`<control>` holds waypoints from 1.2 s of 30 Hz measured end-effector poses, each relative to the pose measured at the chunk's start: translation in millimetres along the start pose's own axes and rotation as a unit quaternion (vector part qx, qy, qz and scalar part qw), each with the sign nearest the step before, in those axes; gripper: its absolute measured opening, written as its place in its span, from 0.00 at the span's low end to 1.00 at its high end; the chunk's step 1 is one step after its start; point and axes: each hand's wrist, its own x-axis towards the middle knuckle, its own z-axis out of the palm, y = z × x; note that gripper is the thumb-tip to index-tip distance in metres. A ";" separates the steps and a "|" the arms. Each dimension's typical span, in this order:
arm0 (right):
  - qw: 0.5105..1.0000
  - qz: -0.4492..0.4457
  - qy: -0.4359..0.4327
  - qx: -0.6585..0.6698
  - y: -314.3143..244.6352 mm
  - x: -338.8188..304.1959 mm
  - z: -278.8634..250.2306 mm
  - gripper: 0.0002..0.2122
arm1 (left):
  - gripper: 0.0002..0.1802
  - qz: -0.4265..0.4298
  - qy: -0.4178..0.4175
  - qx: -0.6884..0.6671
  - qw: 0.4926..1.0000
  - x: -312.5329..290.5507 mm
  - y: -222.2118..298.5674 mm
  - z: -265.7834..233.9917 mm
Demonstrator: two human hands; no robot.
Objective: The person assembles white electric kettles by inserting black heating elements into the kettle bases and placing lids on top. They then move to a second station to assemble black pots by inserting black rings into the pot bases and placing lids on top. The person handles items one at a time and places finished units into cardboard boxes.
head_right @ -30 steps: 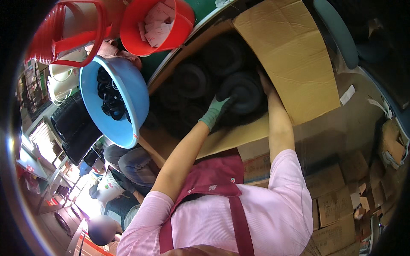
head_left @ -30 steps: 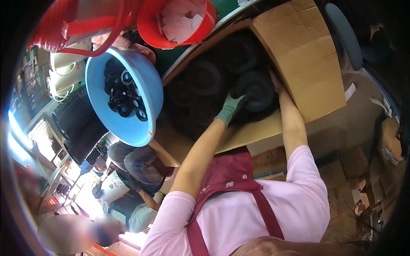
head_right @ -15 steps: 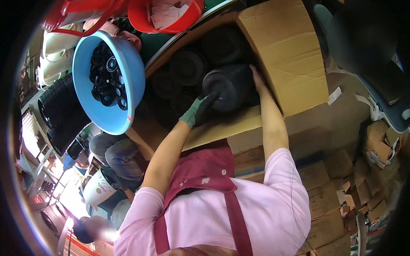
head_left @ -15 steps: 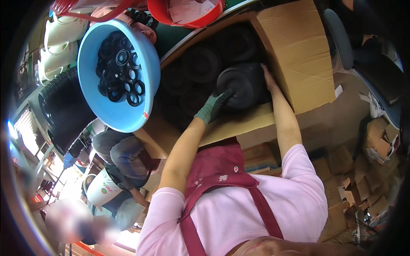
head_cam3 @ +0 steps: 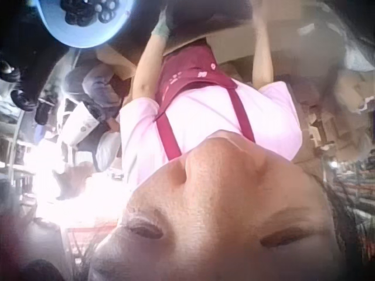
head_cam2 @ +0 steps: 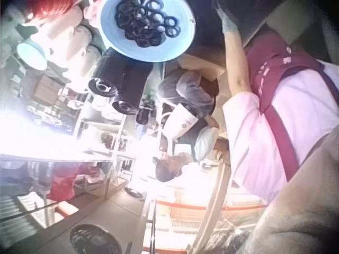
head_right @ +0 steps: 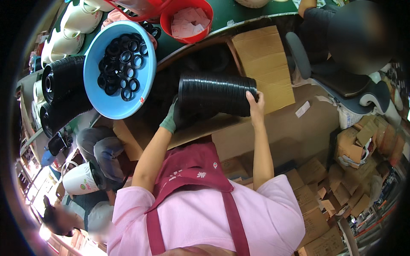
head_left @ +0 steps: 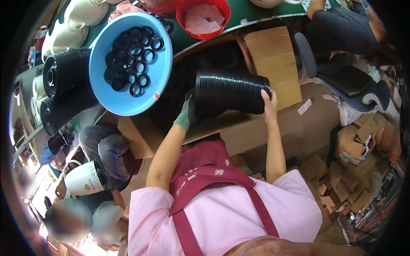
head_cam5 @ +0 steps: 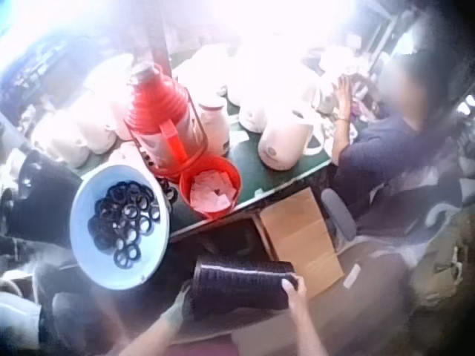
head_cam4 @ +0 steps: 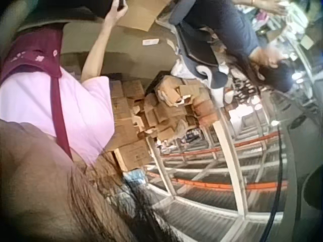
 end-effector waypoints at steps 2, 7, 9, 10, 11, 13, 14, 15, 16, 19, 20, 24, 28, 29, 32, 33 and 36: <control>0.991 -0.069 0.027 -0.113 -64.8 -21.3 -10.4 0.23 | 0.23 0.084 -0.087 0.171 0.978 29.3 19.0 5.9; 0.853 -0.289 0.177 -0.397 -159.6 -40.0 18.9 0.24 | 0.26 0.277 -0.102 0.262 0.919 134.4 14.3 27.4; 0.810 -0.329 0.169 -0.456 -173.0 -40.2 52.7 0.25 | 0.25 0.231 -0.069 0.226 0.944 163.1 -27.9 41.6; 0.788 -0.359 0.152 -0.477 -161.9 -29.0 66.6 0.25 | 0.24 0.230 -0.034 0.233 0.944 167.3 -31.5 52.4; 0.778 -0.370 0.147 -0.486 -149.8 -19.5 82.0 0.25 | 0.24 0.225 0.001 0.239 0.944 167.3 -40.8 65.3; 0.771 -0.382 0.104 -0.500 -133.3 -14.9 113.6 0.25 | 0.24 0.178 0.003 0.072 0.981 163.5 -78.4 81.7; 0.770 -0.383 0.068 -0.505 -128.2 -20.1 127.3 0.25 | 0.24 0.136 -0.015 -0.109 0.985 161.7 -100.9 85.7; 0.759 -0.407 0.065 -0.504 -121.0 -23.0 133.6 0.25 | 0.24 0.137 -0.018 -0.073 0.988 156.0 -93.4 75.2; 0.762 -0.413 0.053 -0.495 -112.0 -27.2 135.9 0.25 | 0.24 0.139 -0.020 -0.038 0.989 149.0 -86.3 62.6; 0.743 -0.477 0.019 -0.469 -102.5 -22.9 133.3 0.25 | 0.24 0.137 -0.036 0.047 0.989 109.1 -50.8 44.8; 0.743 -0.478 -0.008 -0.469 -105.7 -20.9 128.4 0.25 | 0.24 0.138 -0.043 0.075 0.987 95.2 -31.7 40.5; 0.764 -0.501 -0.032 -0.406 -122.7 -19.9 106.9 0.24 | 0.23 0.059 -0.016 0.066 0.996 59.9 30.8 21.7; 0.869 -0.356 0.174 -0.296 -99.8 1.6 77.7 0.25 | 0.22 -0.251 0.183 -0.411 0.857 21.1 48.9 25.0; 0.918 -0.272 0.115 -0.265 -104.8 6.8 75.1 0.26 | 0.21 -0.258 0.169 -0.392 0.866 5.0 49.7 22.7; 0.952 -0.172 0.028 -0.252 -111.9 23.8 76.8 0.25 | 0.20 -0.269 0.132 -0.345 0.890 -40.0 37.9 11.1; 0.953 -0.179 0.039 -0.242 -104.6 37.7 77.7 0.23 | 0.20 -0.267 0.118 -0.336 0.895 -56.7 32.5 9.1; 0.935 -0.213 0.077 -0.271 -119.7 34.5 88.1 0.21 | 0.21 -0.284 0.121 -0.279 0.909 -103.0 38.7 -3.3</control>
